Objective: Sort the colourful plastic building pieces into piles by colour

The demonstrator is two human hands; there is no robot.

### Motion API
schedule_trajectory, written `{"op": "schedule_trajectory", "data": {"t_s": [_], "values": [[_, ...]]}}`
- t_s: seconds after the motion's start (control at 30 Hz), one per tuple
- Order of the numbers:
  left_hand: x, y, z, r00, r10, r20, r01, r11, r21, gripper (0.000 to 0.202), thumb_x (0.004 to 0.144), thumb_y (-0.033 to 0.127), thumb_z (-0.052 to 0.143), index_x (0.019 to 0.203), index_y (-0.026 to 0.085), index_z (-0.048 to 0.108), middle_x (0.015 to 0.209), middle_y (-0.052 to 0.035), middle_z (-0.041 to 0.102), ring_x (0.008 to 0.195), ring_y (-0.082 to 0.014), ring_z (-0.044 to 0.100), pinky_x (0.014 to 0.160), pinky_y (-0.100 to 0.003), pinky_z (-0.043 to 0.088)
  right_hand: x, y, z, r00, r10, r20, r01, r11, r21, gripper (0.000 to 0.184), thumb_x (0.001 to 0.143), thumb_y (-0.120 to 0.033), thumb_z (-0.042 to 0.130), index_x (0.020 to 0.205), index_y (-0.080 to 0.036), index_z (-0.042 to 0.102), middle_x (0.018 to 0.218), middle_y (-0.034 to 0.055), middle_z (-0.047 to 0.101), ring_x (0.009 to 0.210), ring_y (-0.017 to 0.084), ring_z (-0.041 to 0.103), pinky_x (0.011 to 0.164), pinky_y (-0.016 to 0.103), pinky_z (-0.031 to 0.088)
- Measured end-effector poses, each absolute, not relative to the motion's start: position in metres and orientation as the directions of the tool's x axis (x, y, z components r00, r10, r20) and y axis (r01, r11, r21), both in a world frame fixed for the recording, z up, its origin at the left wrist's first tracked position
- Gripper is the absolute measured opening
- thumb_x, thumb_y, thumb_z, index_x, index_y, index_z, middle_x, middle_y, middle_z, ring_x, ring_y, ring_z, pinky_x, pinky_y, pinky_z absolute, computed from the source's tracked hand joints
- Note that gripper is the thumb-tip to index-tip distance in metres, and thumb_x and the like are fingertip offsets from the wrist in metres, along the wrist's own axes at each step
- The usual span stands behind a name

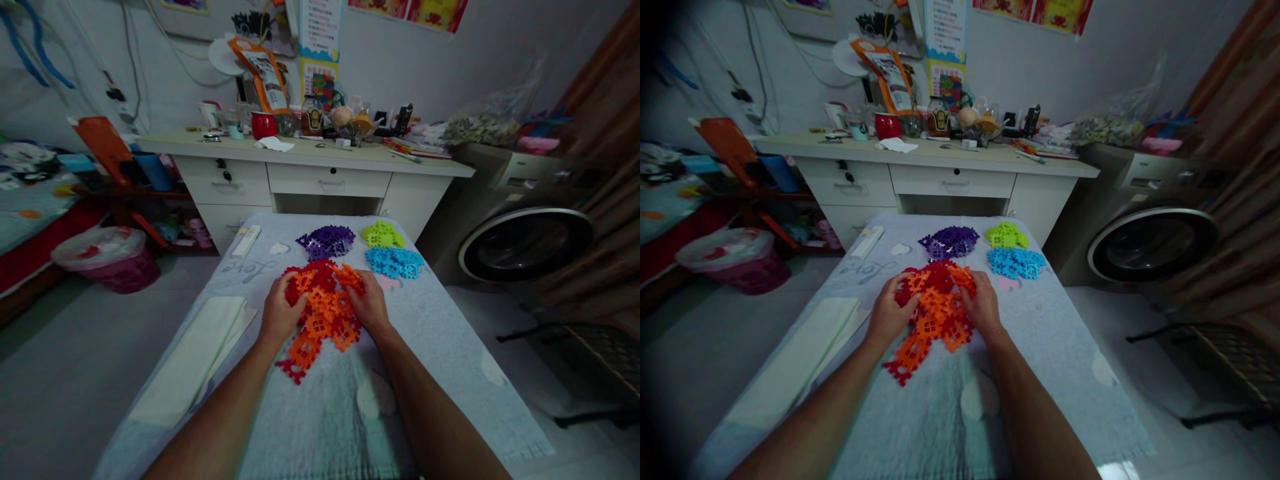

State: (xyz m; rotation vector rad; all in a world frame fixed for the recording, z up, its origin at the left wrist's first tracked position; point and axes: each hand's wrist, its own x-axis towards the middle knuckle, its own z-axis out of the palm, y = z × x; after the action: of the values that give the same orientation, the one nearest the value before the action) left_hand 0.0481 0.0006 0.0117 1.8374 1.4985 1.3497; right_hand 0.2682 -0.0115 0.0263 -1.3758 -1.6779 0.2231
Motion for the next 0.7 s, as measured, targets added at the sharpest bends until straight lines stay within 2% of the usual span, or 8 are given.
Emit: {"op": "schedule_trajectory", "data": {"t_s": [0.1, 0.2, 0.3, 0.4, 0.47, 0.57, 0.63, 0.7], "values": [[0.044, 0.005, 0.008, -0.137, 0.921, 0.366, 0.484, -0.26, 0.836, 0.048, 0.085, 0.033, 0.056, 0.131, 0.022, 0.047, 0.123, -0.0082, 0.061, 0.11, -0.0221, 0.061, 0.098, -0.041, 0.05, 0.273, -0.009, 0.025, 0.217, 0.83, 0.513, 0.668, 0.257, -0.698, 0.032, 0.089, -0.035, 0.051, 0.116, -0.02, 0.06, 0.106, 0.0099, 0.066, 0.1, 0.024, 0.061, 0.091, 0.039, 0.049], [0.041, 0.007, 0.004, -0.168, 0.914, 0.368, 0.505, -0.241, 0.829, 0.057, 0.089, 0.038, 0.053, 0.14, 0.019, 0.037, 0.134, -0.0139, 0.053, 0.12, -0.0244, 0.055, 0.105, -0.044, 0.044, 0.272, -0.009, 0.026, 0.276, 0.82, 0.501, 0.641, 0.231, -0.732, 0.037, 0.093, -0.037, 0.044, 0.122, -0.019, 0.056, 0.112, 0.0107, 0.066, 0.104, 0.024, 0.061, 0.095, 0.039, 0.047], [0.041, 0.006, 0.005, -0.156, 0.883, 0.442, 0.611, -0.266, 0.746, 0.063, 0.09, 0.042, 0.052, 0.144, 0.017, 0.031, 0.141, -0.0177, 0.044, 0.132, -0.0284, 0.043, 0.111, -0.049, 0.036, 0.268, -0.013, 0.029, 0.155, 0.834, 0.529, 0.62, 0.335, -0.71, 0.035, 0.095, -0.035, 0.041, 0.121, -0.019, 0.057, 0.116, 0.0107, 0.065, 0.11, 0.023, 0.06, 0.099, 0.04, 0.046], [0.041, 0.0, 0.011, -0.131, 0.841, 0.526, 0.762, -0.254, 0.596, 0.066, 0.087, 0.046, 0.055, 0.142, 0.016, 0.036, 0.149, -0.0202, 0.032, 0.14, -0.035, 0.03, 0.113, -0.056, 0.026, 0.26, -0.02, 0.033, -0.041, 0.835, 0.548, 0.577, 0.467, -0.67, 0.034, 0.094, -0.034, 0.042, 0.122, -0.021, 0.058, 0.122, 0.0094, 0.064, 0.116, 0.022, 0.058, 0.103, 0.041, 0.044], [0.042, -0.005, 0.016, -0.031, 0.835, 0.55, 0.805, -0.305, 0.509, 0.063, 0.086, 0.047, 0.057, 0.14, 0.019, 0.041, 0.151, -0.0182, 0.031, 0.14, -0.0352, 0.029, 0.113, -0.056, 0.024, 0.256, -0.024, 0.036, -0.146, 0.821, 0.552, 0.548, 0.532, -0.646, 0.035, 0.094, -0.032, 0.042, 0.125, -0.023, 0.057, 0.127, 0.0083, 0.063, 0.121, 0.022, 0.056, 0.106, 0.042, 0.043], [0.045, -0.01, 0.018, 0.228, 0.84, 0.493, 0.77, -0.466, 0.437, 0.061, 0.082, 0.051, 0.06, 0.135, 0.024, 0.049, 0.142, -0.0121, 0.047, 0.135, -0.0327, 0.036, 0.112, -0.054, 0.027, 0.251, -0.029, 0.037, -0.235, 0.795, 0.559, 0.54, 0.585, -0.606, 0.036, 0.094, -0.029, 0.043, 0.128, -0.024, 0.055, 0.131, 0.008, 0.061, 0.124, 0.021, 0.054, 0.108, 0.044, 0.042], [0.047, -0.011, 0.018, 0.366, 0.828, 0.426, 0.731, -0.539, 0.42, 0.07, 0.075, 0.056, 0.066, 0.135, 0.025, 0.05, 0.136, -0.0101, 0.054, 0.133, -0.034, 0.038, 0.112, -0.055, 0.026, 0.252, -0.029, 0.036, -0.23, 0.787, 0.572, 0.572, 0.585, -0.575, 0.035, 0.094, -0.026, 0.044, 0.127, -0.025, 0.056, 0.132, 0.0083, 0.061, 0.124, 0.022, 0.054, 0.108, 0.045, 0.042], [0.049, -0.012, 0.016, 0.437, 0.815, 0.381, 0.714, -0.572, 0.405, 0.078, 0.068, 0.061, 0.071, 0.136, 0.025, 0.051, 0.135, -0.0098, 0.055, 0.133, -0.0359, 0.037, 0.112, -0.057, 0.024, 0.26, -0.025, 0.035, -0.152, 0.783, 0.604, 0.624, 0.55, -0.555, 0.032, 0.093, -0.025, 0.043, 0.121, -0.025, 0.059, 0.128, 0.009, 0.062, 0.122, 0.022, 0.055, 0.106, 0.045, 0.043]]}}
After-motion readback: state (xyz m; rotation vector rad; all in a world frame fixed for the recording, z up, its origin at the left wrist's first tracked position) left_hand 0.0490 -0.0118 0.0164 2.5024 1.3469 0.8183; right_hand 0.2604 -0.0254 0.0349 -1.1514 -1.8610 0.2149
